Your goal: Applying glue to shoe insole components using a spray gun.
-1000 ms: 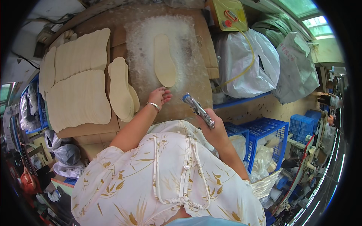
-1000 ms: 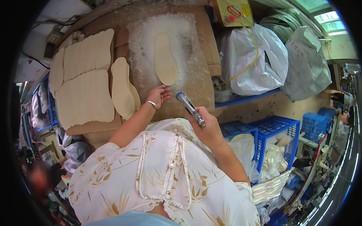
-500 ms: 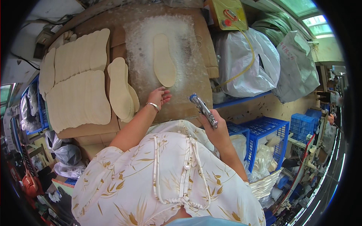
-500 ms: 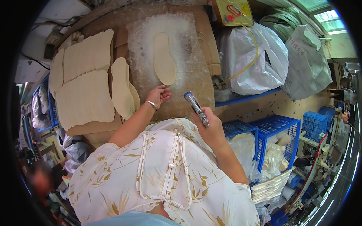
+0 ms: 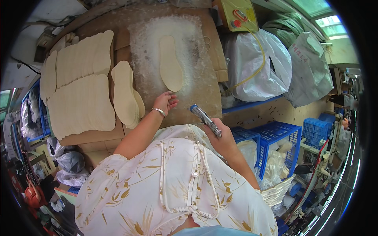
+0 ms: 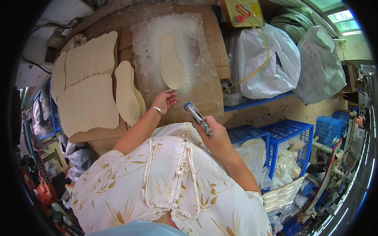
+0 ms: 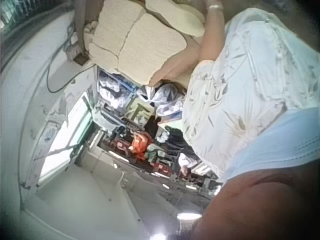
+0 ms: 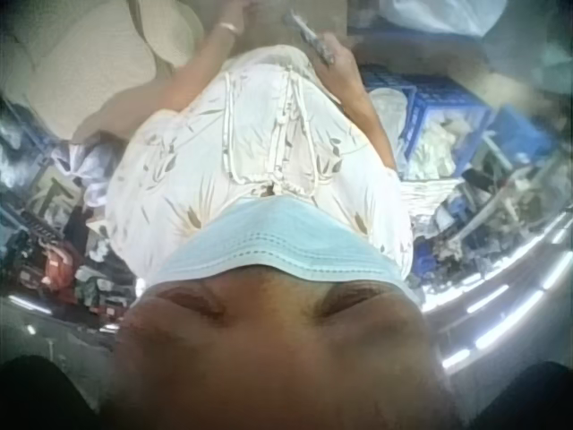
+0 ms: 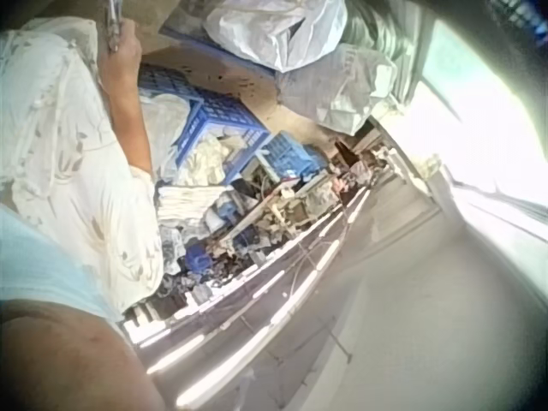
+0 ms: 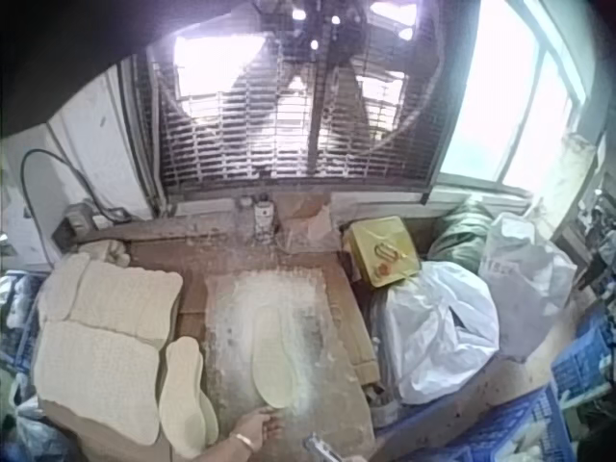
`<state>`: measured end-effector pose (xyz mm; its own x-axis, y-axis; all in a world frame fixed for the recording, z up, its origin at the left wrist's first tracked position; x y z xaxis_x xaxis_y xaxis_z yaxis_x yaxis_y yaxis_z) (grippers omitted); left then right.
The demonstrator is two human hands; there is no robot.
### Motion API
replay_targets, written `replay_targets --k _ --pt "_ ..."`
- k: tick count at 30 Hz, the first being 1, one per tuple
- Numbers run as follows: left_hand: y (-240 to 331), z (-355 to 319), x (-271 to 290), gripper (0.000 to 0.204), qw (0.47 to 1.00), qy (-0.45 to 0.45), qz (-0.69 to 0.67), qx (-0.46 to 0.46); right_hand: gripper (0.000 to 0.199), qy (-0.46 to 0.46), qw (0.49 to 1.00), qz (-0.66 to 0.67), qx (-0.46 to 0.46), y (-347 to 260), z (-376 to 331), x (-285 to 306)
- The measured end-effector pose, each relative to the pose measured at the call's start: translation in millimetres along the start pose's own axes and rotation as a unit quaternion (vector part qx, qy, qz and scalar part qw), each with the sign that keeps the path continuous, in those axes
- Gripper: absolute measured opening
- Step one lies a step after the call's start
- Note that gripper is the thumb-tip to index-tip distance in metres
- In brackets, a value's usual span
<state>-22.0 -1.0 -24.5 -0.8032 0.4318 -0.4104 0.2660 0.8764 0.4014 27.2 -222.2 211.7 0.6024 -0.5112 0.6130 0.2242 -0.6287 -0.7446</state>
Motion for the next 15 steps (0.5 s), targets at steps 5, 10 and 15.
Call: replay_targets --k 5,10,15 --pt "1.9 -2.1 -2.4 0.029 1.0 0.004 -0.003 -0.006 0.02 0.019 1.0 -0.021 -0.003 6.5 23.2 5.2" --pt "2.9 1.2 -4.8 0.022 0.999 0.001 -0.038 -0.024 0.019 0.041 0.998 0.001 0.037 -9.3 42.3 11.4" --pt "2.8 1.4 -4.9 0.02 0.998 0.019 -0.043 -0.047 0.019 -0.007 1.0 0.0 0.014 -16.6 44.1 10.9"
Point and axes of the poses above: each hand's wrist, its own z-axis towards the middle knuckle, its own x-axis out of the back of the hand, y = z × x, the point moved 4 cm from there along z, towards the middle knuckle, and after that the axes turned 9 degrees about -z, right-handed, at the moved point
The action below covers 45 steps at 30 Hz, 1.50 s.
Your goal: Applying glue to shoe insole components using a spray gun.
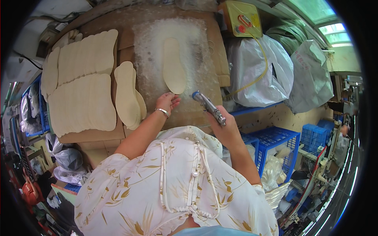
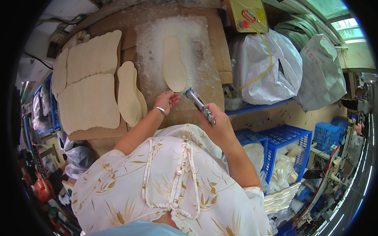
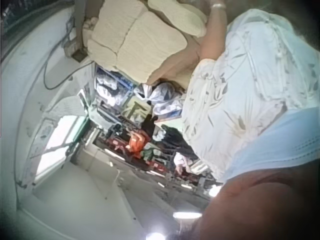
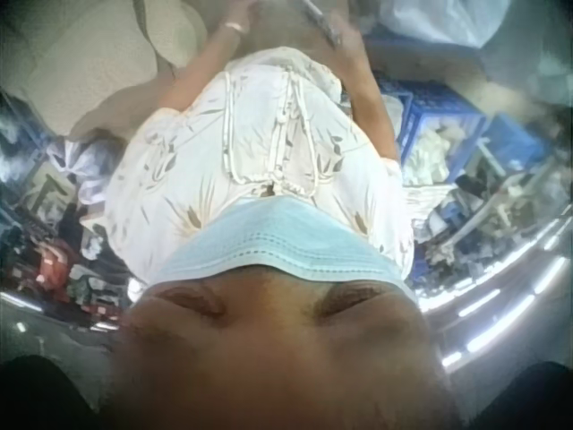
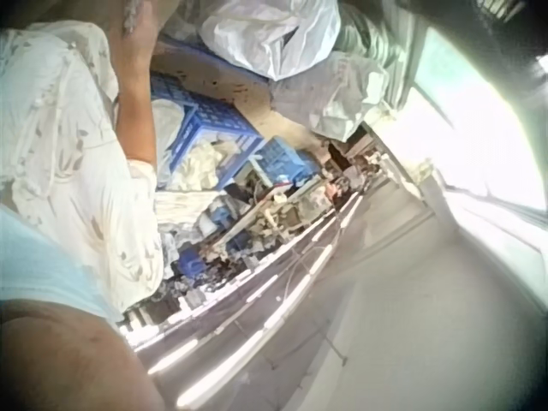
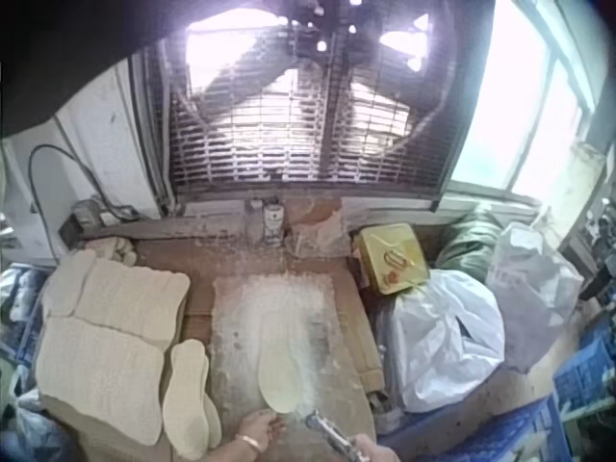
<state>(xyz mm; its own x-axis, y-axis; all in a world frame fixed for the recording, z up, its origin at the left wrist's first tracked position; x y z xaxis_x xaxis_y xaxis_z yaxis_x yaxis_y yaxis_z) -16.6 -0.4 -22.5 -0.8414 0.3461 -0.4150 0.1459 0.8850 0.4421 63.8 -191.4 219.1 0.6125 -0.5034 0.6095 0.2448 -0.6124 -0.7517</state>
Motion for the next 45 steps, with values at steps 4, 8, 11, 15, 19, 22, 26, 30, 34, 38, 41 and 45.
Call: replay_targets --k 4,8,11,15,19,22,26,30,34,38,41,45 --pt "1.7 -0.7 -0.3 0.017 1.0 0.007 0.0 0.0 0.02 -0.03 0.999 -0.008 0.02 3.3 -0.3 -6.3" --pt "4.4 3.7 2.7 0.019 1.0 0.007 0.01 -0.005 0.02 -0.029 0.999 -0.004 0.027 -1.4 17.7 -6.5" --pt "6.1 12.1 -6.2 0.02 1.0 -0.014 0.004 -0.013 0.02 0.0 1.0 0.007 0.012 0.7 20.4 0.3" --pt "2.6 25.4 -9.6 0.022 1.0 -0.012 -0.023 -0.017 0.022 0.037 0.996 0.079 -0.013 12.9 6.6 16.4" --pt "16.1 43.9 30.0 0.013 0.999 -0.013 -0.008 -0.046 0.018 0.066 0.994 0.067 0.058 26.1 2.1 10.4" --pt "39.6 15.5 4.6 0.017 0.993 0.036 0.075 -0.087 0.025 0.087 0.994 0.064 0.016 35.9 -12.7 16.5" --pt "95.4 -18.5 -22.3 0.019 0.976 -0.005 0.129 -0.177 0.025 0.088 0.992 0.083 0.041 34.6 -13.9 12.1" --pt "173.5 -80.5 -29.5 0.016 0.931 -0.041 0.217 -0.291 0.013 0.055 0.991 0.124 0.009 30.0 -7.9 -2.6" --pt "234.9 -132.4 -14.1 0.017 0.909 -0.016 0.208 -0.361 0.015 0.073 0.99 0.124 0.003 37.1 1.5 -20.9" --pt "296.6 -143.3 65.9 0.017 0.884 0.047 0.161 -0.436 0.018 0.031 0.99 0.129 -0.039 40.4 10.1 -38.2" --pt "338.9 -169.6 128.6 0.018 0.826 0.115 0.209 -0.51 0.019 0.01 0.994 0.108 -0.006 31.9 20.9 -52.3" --pt "391.2 -169.9 213.8 0.018 0.783 0.198 0.223 -0.547 0.02 0.012 0.996 0.086 0.004 7.0 34.0 -63.1"
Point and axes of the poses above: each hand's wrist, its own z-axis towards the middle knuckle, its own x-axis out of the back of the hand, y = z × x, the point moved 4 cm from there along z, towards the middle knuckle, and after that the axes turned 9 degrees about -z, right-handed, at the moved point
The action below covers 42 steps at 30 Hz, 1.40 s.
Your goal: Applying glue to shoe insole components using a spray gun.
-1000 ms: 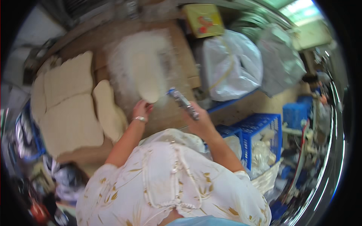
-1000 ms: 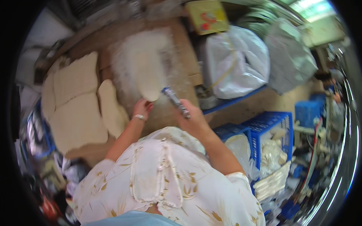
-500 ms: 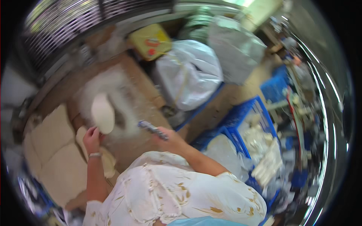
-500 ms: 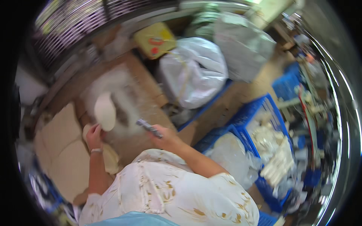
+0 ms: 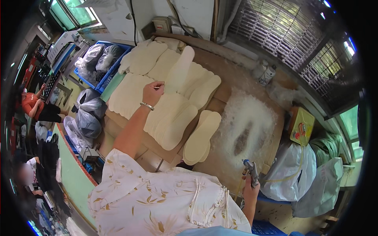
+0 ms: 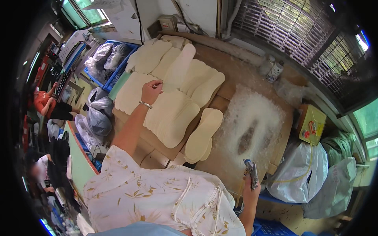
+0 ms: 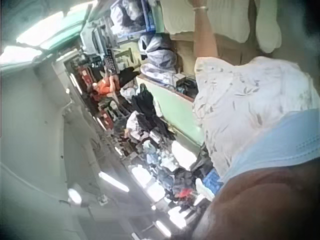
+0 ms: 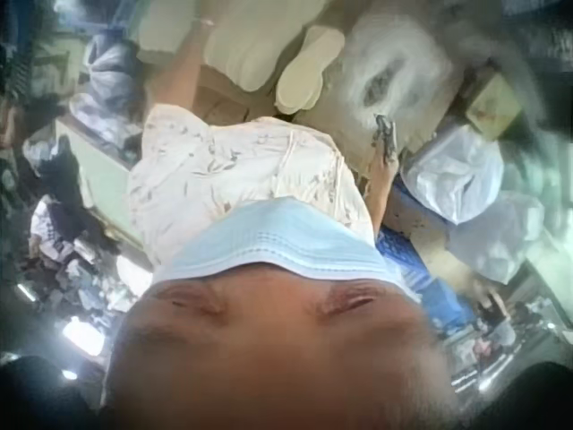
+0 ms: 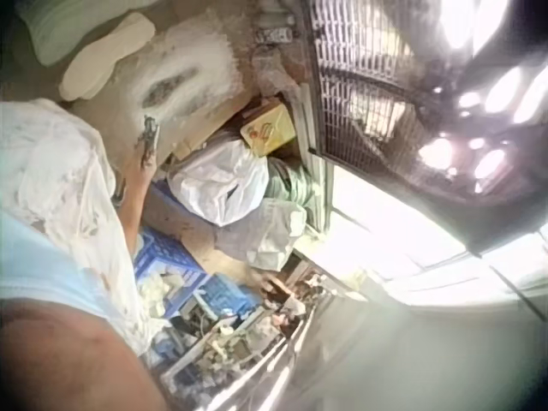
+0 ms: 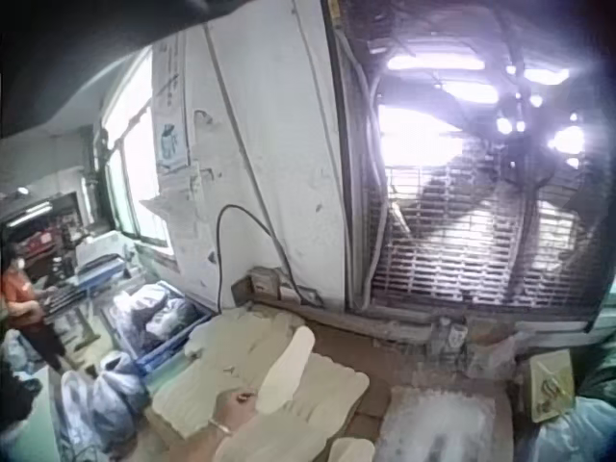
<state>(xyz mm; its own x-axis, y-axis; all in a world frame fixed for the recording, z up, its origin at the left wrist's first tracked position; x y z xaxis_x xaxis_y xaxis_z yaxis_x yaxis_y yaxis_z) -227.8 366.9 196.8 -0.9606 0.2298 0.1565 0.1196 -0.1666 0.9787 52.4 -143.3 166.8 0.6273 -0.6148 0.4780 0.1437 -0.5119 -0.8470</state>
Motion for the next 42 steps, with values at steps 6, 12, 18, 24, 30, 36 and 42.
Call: replay_targets --k 6,12,18,24,30,36,42 --pt "-52.6 87.8 48.8 0.018 0.994 0.052 0.099 -0.01 0.021 -0.003 0.997 -0.001 -0.071 -18.6 6.2 -9.6" --pt "-96.2 160.8 78.7 0.02 0.98 0.066 0.184 -0.032 0.021 0.012 0.997 -0.02 -0.077 -35.2 12.5 -29.1" --pt "-116.1 193.7 98.1 0.02 0.978 0.063 0.198 0.002 0.022 0.038 0.995 -0.056 -0.075 -23.1 18.4 -41.6" --pt "-133.3 193.9 110.8 0.022 0.95 0.071 0.251 0.17 0.025 0.051 0.992 -0.073 -0.094 -17.1 14.6 -42.0" --pt "-132.4 184.5 102.2 0.035 0.892 0.169 0.418 -0.032 0.023 0.024 0.993 -0.051 -0.107 -33.3 12.1 -36.6" --pt "-61.3 20.9 -25.0 0.022 0.977 -0.062 0.193 -0.06 0.023 0.013 0.99 -0.06 -0.131 -48.6 19.8 -38.6" --pt "-65.1 -174.2 -115.6 0.056 0.946 -0.232 0.211 -0.082 0.028 0.022 0.996 -0.052 -0.062 -26.8 12.6 -36.0"
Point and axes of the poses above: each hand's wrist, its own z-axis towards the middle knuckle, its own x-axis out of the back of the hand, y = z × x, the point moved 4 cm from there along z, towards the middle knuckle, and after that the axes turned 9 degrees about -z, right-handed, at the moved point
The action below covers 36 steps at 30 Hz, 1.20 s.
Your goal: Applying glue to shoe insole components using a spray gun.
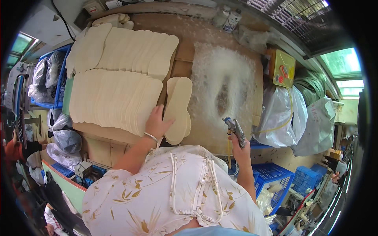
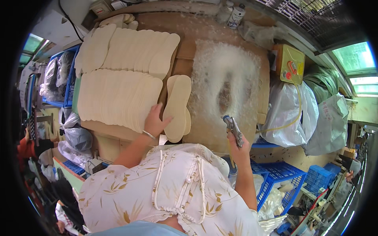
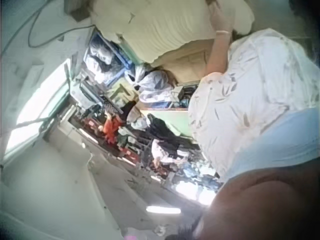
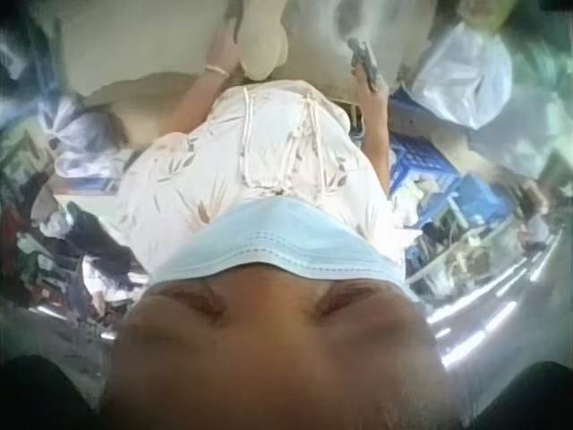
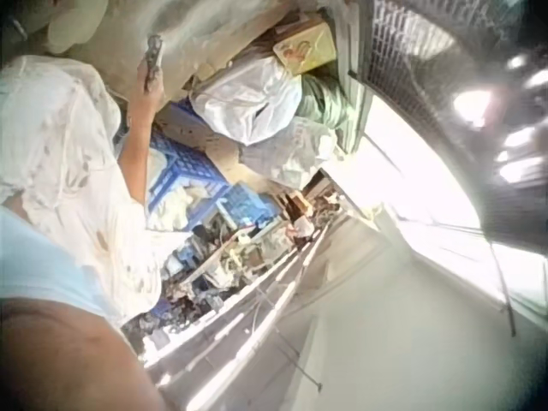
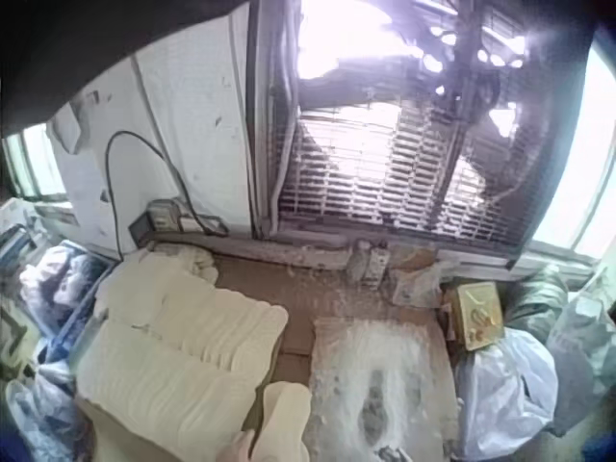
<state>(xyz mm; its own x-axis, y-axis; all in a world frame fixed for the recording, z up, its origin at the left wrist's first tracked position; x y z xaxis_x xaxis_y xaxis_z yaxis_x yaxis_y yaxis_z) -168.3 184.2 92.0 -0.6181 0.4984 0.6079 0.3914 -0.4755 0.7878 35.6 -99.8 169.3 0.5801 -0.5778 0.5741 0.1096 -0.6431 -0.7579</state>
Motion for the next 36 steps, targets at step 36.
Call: replay_targets --k 36 --pt "63.5 -1.6 -267.8 0.026 0.722 -0.108 -0.479 0.487 0.023 0.02 0.996 0.076 0.032 55.7 -26.3 103.3"
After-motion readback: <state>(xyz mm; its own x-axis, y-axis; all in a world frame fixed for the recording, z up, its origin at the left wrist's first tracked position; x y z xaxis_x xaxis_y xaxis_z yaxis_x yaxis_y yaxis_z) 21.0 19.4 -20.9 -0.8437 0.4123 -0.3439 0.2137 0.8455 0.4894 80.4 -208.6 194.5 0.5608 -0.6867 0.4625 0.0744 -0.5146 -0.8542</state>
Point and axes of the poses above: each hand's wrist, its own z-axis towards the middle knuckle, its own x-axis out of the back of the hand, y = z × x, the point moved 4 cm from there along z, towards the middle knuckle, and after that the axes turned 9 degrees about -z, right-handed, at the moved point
